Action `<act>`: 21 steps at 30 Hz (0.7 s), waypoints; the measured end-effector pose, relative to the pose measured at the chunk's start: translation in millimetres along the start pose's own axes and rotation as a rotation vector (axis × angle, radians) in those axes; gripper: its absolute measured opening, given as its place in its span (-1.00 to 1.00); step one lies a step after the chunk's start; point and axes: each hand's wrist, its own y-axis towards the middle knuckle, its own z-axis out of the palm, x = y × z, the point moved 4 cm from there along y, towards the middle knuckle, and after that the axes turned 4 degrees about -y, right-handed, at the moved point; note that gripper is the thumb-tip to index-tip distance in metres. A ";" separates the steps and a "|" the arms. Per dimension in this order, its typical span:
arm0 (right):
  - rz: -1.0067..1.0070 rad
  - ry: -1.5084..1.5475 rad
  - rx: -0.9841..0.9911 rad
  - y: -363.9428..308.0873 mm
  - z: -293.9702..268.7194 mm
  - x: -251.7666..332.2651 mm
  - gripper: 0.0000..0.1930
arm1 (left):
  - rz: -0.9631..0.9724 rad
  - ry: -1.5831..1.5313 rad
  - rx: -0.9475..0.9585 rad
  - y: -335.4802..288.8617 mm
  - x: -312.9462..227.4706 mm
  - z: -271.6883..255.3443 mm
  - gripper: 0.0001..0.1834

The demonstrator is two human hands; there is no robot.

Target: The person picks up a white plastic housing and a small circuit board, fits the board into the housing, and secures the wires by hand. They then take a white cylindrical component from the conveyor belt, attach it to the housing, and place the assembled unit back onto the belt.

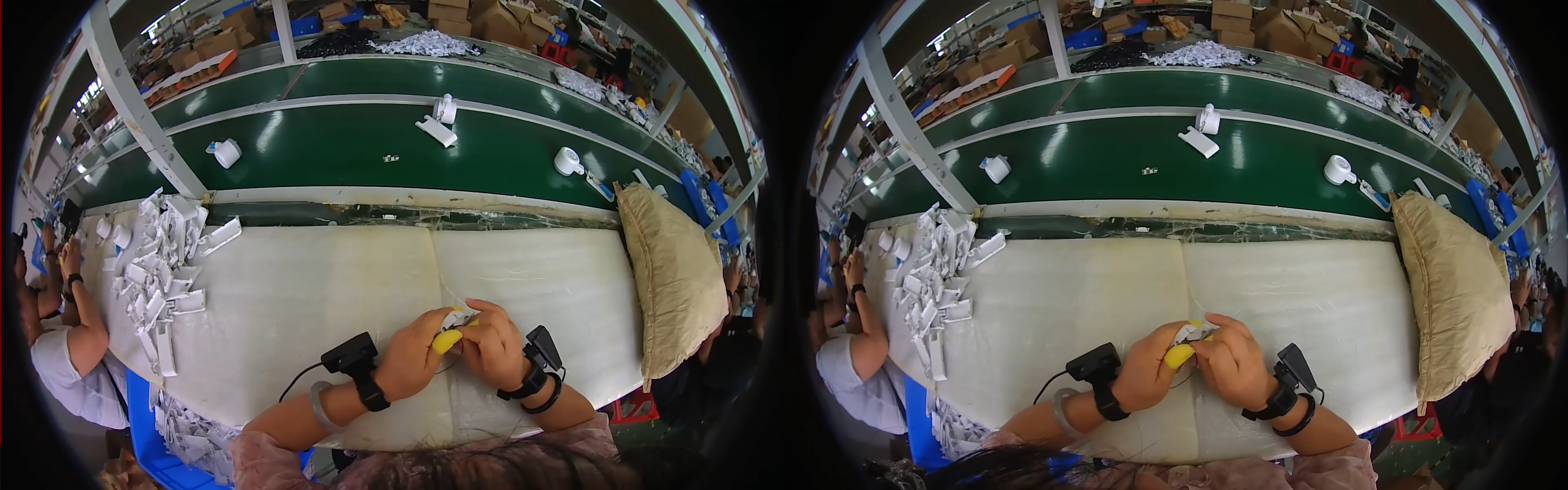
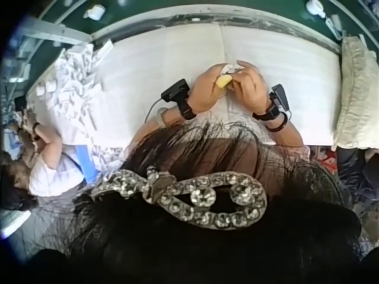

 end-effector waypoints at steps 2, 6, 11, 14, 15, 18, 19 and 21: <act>0.001 -0.011 -0.006 0.5 -0.4 0.5 -0.80 | 0.016 0.012 0.008 0.7 -2.8 -1.1 -0.66; 0.008 -0.095 0.002 8.5 -5.6 4.2 -0.75 | -0.174 -0.137 0.079 -1.1 4.7 2.1 -0.52; -0.064 -0.129 0.002 10.8 -13.8 0.1 -0.71 | -0.166 -0.238 0.099 -0.7 5.8 2.4 -0.44; -0.069 -0.102 -0.004 10.0 -16.0 -1.3 -0.71 | -0.012 -0.119 0.060 -1.0 2.9 1.5 -0.45; -0.069 -0.101 0.010 9.1 -15.9 -2.2 -0.72 | -0.065 -0.139 0.090 -0.7 1.7 1.0 -0.40; -0.069 -0.069 0.023 7.6 -14.5 -5.1 -0.73 | -0.089 -0.145 0.111 -1.7 4.0 1.0 -0.34; -0.067 -0.038 0.021 7.7 -14.2 -6.1 -0.73 | -0.062 -0.131 0.104 -1.7 4.0 0.9 -0.33; -0.049 -0.015 0.018 7.6 -13.8 -6.7 -0.73 | -0.037 -0.119 0.098 -1.9 3.0 -0.1 -0.33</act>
